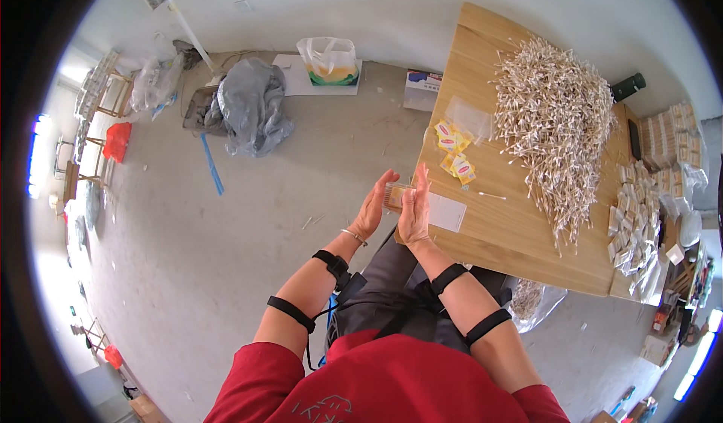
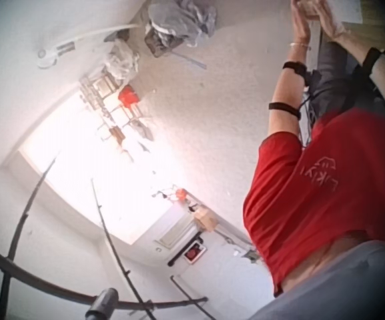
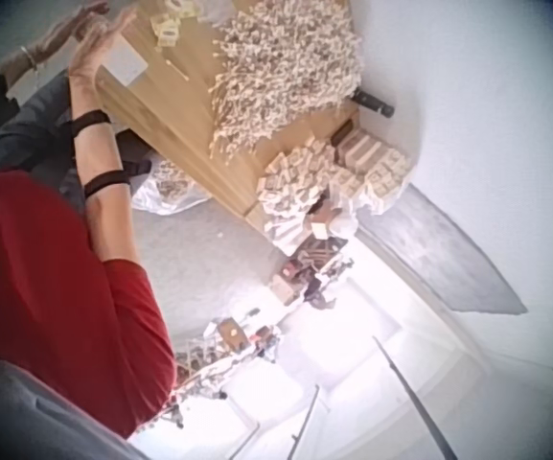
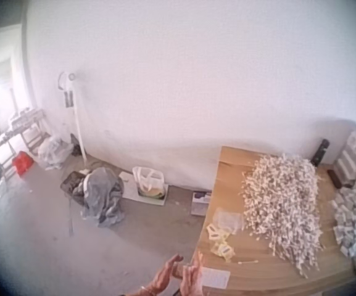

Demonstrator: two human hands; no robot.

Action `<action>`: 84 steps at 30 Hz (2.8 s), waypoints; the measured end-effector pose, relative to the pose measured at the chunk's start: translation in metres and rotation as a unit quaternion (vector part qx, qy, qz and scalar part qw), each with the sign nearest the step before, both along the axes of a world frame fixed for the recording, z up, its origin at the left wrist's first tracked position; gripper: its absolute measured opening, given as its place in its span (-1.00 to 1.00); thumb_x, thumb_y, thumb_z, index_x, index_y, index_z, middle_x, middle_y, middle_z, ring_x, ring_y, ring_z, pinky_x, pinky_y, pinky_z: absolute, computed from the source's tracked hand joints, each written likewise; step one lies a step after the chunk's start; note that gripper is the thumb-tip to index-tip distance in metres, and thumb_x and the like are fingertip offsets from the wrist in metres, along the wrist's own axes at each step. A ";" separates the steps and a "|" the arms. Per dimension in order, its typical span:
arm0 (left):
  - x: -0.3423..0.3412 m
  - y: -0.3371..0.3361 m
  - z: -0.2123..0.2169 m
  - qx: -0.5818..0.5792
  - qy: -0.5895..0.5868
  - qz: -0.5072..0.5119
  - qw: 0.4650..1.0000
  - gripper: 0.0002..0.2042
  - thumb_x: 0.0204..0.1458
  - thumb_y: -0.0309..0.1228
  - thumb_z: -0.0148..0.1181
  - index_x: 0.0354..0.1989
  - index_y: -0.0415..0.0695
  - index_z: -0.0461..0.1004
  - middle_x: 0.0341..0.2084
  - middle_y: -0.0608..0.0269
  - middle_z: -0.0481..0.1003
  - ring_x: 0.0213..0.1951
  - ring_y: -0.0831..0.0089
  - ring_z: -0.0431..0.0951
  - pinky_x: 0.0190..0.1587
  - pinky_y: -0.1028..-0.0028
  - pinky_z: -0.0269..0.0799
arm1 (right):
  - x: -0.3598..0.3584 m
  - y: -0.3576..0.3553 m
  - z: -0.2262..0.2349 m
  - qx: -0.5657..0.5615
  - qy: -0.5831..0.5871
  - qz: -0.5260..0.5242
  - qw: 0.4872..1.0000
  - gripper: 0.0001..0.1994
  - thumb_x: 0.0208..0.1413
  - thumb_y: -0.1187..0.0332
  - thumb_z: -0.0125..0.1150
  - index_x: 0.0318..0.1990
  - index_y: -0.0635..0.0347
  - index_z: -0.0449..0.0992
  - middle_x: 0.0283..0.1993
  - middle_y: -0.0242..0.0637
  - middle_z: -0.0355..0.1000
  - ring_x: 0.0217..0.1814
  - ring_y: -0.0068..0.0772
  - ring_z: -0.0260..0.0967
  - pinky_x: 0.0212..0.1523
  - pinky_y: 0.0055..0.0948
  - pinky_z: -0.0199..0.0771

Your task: Packaging cotton swabs into small plastic bags.

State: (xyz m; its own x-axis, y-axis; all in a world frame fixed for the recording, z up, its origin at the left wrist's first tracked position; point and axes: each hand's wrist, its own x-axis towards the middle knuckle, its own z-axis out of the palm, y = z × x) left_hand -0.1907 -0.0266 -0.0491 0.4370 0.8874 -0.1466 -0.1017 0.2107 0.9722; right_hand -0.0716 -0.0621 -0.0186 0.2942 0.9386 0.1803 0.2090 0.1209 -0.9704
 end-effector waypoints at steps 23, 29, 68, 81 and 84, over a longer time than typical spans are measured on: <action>-0.011 -0.009 -0.006 -0.042 -0.034 -0.020 0.998 -0.51 0.21 -0.56 -0.10 0.34 -0.25 0.05 0.20 0.22 0.29 0.22 0.49 0.25 0.27 0.47 0.11 | 0.023 -0.016 -0.006 0.000 -0.131 0.023 0.991 -0.43 0.28 0.33 -0.20 0.38 0.34 -0.12 0.42 0.17 -0.12 0.50 0.17 -0.27 0.44 -0.16 -0.24; -0.006 -0.004 -0.019 -0.064 -0.024 0.031 0.997 -0.56 0.26 -0.31 -0.02 0.27 -0.21 0.19 0.09 0.24 0.38 0.10 0.52 0.37 0.18 0.48 0.26 | 0.011 -0.006 -0.033 0.120 -0.396 -0.048 0.909 -0.39 0.18 0.46 -0.09 0.37 0.38 -0.10 0.44 0.16 -0.20 0.52 0.13 -0.40 0.47 -0.11 -0.32; 0.178 -0.043 0.032 0.520 0.287 -0.173 0.786 -0.70 -0.01 -0.59 0.08 -0.05 -0.15 0.44 -0.10 0.19 0.44 0.00 0.18 0.40 0.07 0.27 0.34 | 0.265 -0.079 0.005 -0.177 -0.391 -0.395 0.812 -0.80 0.06 0.30 0.18 -0.14 -0.03 0.54 0.05 -0.30 0.29 0.17 -0.10 0.12 0.23 -0.09 0.00; 0.176 -0.043 0.030 0.508 0.314 -0.145 0.788 -0.75 0.06 -0.49 0.06 -0.06 -0.13 0.41 -0.14 0.14 0.41 -0.02 0.15 0.38 0.05 0.25 0.31 | 0.206 -0.036 0.006 -0.172 -0.420 -0.251 0.855 -0.80 -0.02 0.17 0.25 -0.26 -0.02 0.58 -0.19 -0.39 0.39 0.01 -0.20 0.23 0.06 -0.14 0.12; 0.178 -0.043 0.033 0.506 0.319 -0.146 0.788 -0.73 0.08 -0.47 0.06 -0.03 -0.13 0.39 -0.11 0.14 0.40 -0.01 0.15 0.37 0.06 0.25 0.30 | 0.220 -0.055 0.001 -0.149 -0.417 -0.247 0.862 -0.89 -0.01 0.29 0.24 -0.31 -0.04 0.60 -0.23 -0.46 0.41 -0.01 -0.24 0.25 0.03 -0.16 0.14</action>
State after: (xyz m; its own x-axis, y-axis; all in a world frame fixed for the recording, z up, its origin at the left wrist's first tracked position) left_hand -0.0130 -0.0697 -0.0163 0.7683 0.5659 0.2990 0.3851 -0.7819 0.4903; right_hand 0.1488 -0.1167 -0.0181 0.5557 0.7772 0.2952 0.8037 -0.4114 -0.4298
